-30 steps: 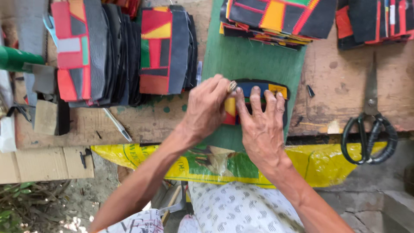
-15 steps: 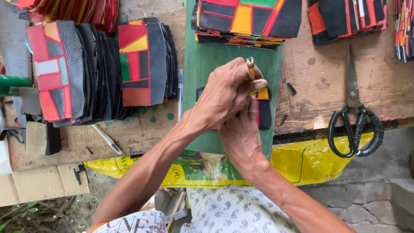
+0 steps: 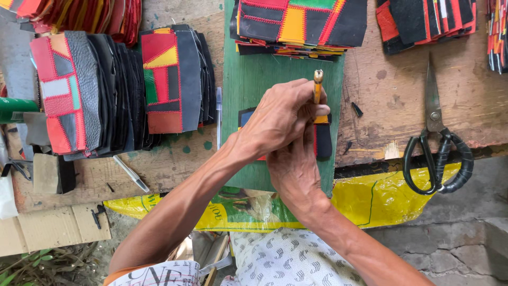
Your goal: The person marks colorful patterned fabric pieces with a pencil and a blue plastic template, then stacks the marked pieces on a wooden workbench. The person repeats this process for multiple fabric pieces.
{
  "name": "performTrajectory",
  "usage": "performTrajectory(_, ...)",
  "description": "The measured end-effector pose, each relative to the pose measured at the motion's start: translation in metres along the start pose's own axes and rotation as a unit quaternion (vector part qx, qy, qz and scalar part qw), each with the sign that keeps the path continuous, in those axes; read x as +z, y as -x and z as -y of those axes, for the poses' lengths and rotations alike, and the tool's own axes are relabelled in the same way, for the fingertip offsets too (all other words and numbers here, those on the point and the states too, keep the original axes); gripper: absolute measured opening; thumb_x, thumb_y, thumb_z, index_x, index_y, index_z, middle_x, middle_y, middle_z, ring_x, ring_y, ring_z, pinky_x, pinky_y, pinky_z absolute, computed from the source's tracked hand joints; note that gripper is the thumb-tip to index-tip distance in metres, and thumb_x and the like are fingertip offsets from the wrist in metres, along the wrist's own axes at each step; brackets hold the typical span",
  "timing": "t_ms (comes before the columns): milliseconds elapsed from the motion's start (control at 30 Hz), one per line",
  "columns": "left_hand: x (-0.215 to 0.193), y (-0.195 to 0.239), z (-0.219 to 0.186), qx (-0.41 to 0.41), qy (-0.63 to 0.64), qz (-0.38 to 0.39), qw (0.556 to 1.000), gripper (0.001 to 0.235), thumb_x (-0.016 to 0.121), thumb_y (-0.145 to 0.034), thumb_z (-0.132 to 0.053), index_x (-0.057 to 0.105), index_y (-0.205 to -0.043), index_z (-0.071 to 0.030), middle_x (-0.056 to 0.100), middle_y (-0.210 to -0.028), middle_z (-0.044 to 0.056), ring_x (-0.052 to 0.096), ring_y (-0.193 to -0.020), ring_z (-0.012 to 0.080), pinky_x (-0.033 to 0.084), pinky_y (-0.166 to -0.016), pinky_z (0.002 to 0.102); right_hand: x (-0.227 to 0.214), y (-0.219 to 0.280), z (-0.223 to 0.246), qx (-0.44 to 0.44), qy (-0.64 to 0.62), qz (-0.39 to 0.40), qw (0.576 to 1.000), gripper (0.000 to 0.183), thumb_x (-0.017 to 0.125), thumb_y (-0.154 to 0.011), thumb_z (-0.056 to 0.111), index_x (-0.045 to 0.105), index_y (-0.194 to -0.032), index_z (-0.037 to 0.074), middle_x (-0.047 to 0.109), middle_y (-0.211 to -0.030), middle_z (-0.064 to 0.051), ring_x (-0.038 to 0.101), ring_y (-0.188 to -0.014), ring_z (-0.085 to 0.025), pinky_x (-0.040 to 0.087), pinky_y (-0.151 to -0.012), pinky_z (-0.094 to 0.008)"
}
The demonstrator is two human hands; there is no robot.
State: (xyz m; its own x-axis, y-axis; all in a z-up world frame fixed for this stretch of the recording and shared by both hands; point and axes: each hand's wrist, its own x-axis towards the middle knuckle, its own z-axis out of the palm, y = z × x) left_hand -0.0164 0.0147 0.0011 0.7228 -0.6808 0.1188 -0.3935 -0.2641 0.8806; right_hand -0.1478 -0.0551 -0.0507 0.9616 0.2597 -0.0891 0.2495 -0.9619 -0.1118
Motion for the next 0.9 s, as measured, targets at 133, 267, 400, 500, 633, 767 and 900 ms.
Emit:
performTrajectory(133,0.008,-0.001,0.0,0.029,-0.104,0.035,0.994,0.018,0.076,-0.087,-0.014,0.061,-0.094,-0.006,0.058,-0.093,0.012,0.061,-0.086,0.0364,0.045,-0.074,0.046,0.016,0.002,0.002,0.021,-0.023,0.001,1.0,0.057,0.061,-0.088,0.023,0.058,-0.14,0.002,0.048,-0.146,-0.025,0.036,-0.14,-0.047,0.027,-0.116,-0.064)
performTrajectory(267,0.016,-0.001,0.002,0.074,-0.142,0.066,0.985,0.025,0.074,-0.075,-0.006,0.06,-0.095,-0.01,0.057,-0.091,0.008,0.058,-0.088,0.0332,0.039,-0.08,0.044,0.016,0.01,0.004,0.024,-0.061,0.037,0.997,0.053,0.059,-0.091,0.024,0.06,-0.14,0.004,0.05,-0.144,-0.023,0.039,-0.137,-0.043,0.029,-0.113,-0.063)
performTrajectory(400,0.005,-0.007,0.006,0.043,-0.106,0.075,0.991,0.028,0.075,-0.071,-0.006,0.061,-0.093,-0.016,0.059,-0.088,0.004,0.059,-0.086,0.0302,0.039,-0.078,0.042,0.009,0.0,0.0,0.02,0.053,-0.033,0.998,0.057,0.057,-0.085,0.028,0.06,-0.138,0.006,0.051,-0.144,-0.021,0.041,-0.136,-0.044,0.028,-0.115,-0.062)
performTrajectory(500,0.013,0.004,0.012,0.044,-0.123,0.048,0.99,0.031,0.073,-0.068,-0.004,0.059,-0.094,-0.012,0.058,-0.09,0.006,0.059,-0.089,0.0329,0.038,-0.077,0.043,0.017,0.013,0.002,0.024,-0.012,0.113,0.993,0.051,0.056,-0.096,0.022,0.058,-0.144,0.003,0.051,-0.144,-0.023,0.041,-0.136,-0.043,0.028,-0.116,-0.062)
performTrajectory(633,0.008,-0.005,0.008,0.081,-0.13,0.014,0.988,0.024,0.075,-0.072,-0.009,0.058,-0.09,-0.012,0.059,-0.088,0.005,0.061,-0.086,0.0325,0.041,-0.079,0.044,0.018,-0.007,-0.003,0.009,0.004,-0.106,0.994,0.055,0.056,-0.086,0.022,0.061,-0.139,0.006,0.052,-0.143,-0.02,0.044,-0.135,-0.043,0.029,-0.113,-0.062)
performTrajectory(767,0.009,-0.003,0.001,0.094,-0.145,0.086,0.981,0.022,0.075,-0.072,-0.008,0.061,-0.089,-0.01,0.062,-0.089,0.007,0.064,-0.087,0.0338,0.048,-0.075,0.045,-0.006,0.004,-0.009,0.001,0.002,-0.051,0.999,0.05,0.059,-0.086,0.019,0.063,-0.133,0.004,0.055,-0.134,-0.02,0.049,-0.128,-0.042,0.036,-0.11,-0.057)
performTrajectory(900,-0.011,0.026,0.001,-0.061,0.422,-0.166,0.889,0.015,0.062,-0.099,0.01,0.065,-0.11,0.001,0.065,-0.108,0.005,0.065,-0.101,0.0168,0.056,-0.09,0.034,-0.04,-0.008,-0.035,-0.013,-0.161,-0.105,0.981,0.043,0.062,-0.08,0.0,0.065,-0.123,0.004,0.059,-0.123,-0.018,0.053,-0.117,-0.039,0.045,-0.104,-0.049)
